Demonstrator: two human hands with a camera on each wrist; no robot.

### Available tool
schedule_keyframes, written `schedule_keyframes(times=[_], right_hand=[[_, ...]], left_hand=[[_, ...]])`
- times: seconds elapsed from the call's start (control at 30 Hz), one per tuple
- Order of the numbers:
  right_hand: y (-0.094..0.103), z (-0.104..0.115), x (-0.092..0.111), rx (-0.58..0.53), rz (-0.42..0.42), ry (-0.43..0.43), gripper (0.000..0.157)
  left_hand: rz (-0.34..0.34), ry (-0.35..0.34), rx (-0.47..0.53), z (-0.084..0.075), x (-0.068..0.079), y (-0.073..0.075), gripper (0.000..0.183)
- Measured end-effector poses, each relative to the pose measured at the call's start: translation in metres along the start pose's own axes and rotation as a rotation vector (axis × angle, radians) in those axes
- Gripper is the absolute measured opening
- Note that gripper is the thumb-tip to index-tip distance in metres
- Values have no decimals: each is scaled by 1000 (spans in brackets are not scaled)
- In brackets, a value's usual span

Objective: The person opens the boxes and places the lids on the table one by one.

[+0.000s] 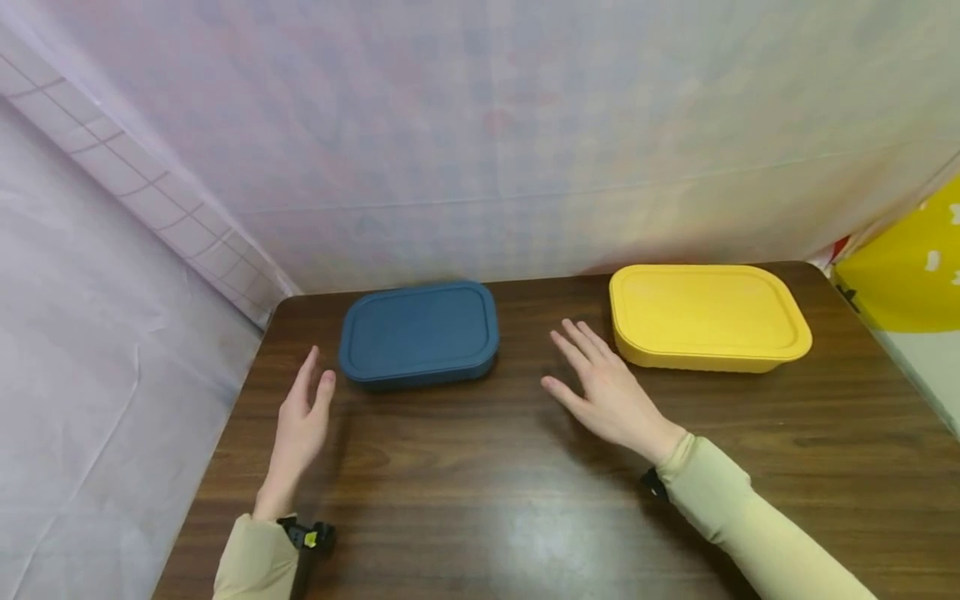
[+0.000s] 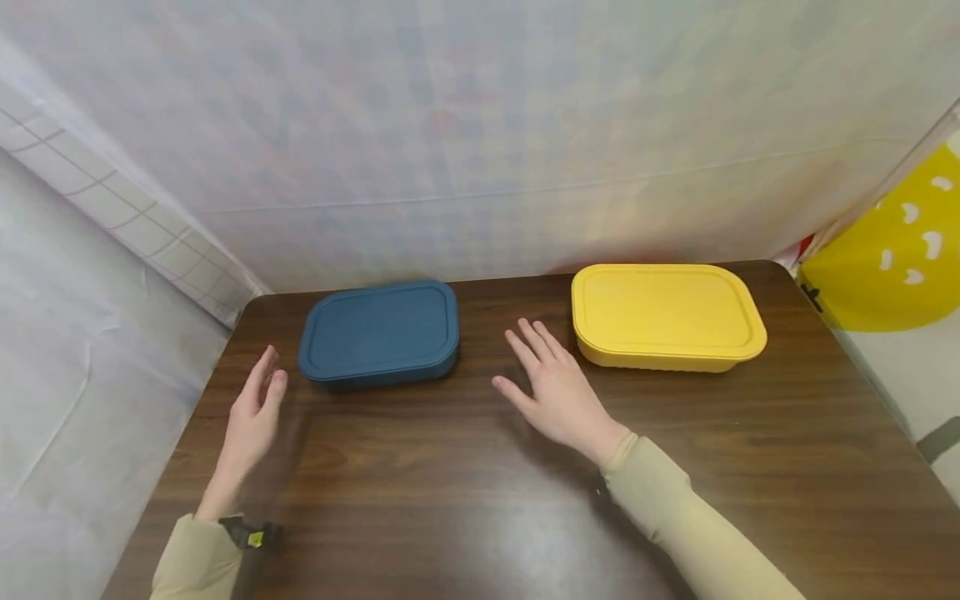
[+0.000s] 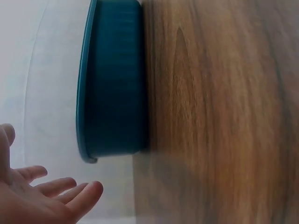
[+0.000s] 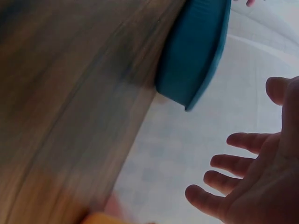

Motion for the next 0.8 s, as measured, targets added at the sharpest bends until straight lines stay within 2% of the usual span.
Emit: schedule_keyframes(times=[0.33, 0.63, 0.8], right_hand=[[-29, 5, -42, -118, 77, -69, 73], [-46, 9, -76, -191, 76, -81, 72], [-55, 12, -89, -253, 68, -101, 71]], left_hand=[[-3, 145, 232, 22, -21, -10, 58], [33, 213, 347, 28, -36, -20, 59], [24, 243, 361, 31, -42, -26, 58]])
Point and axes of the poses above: each hand's wrist, its own x-axis away from the middle knuckle, its own y-axis out of the back of the hand, z = x × y, the point moved 10 cm from there along -x, towards the middle knuckle, and after that the axes turned 7 degrees about -x, right-handed, at the moved point
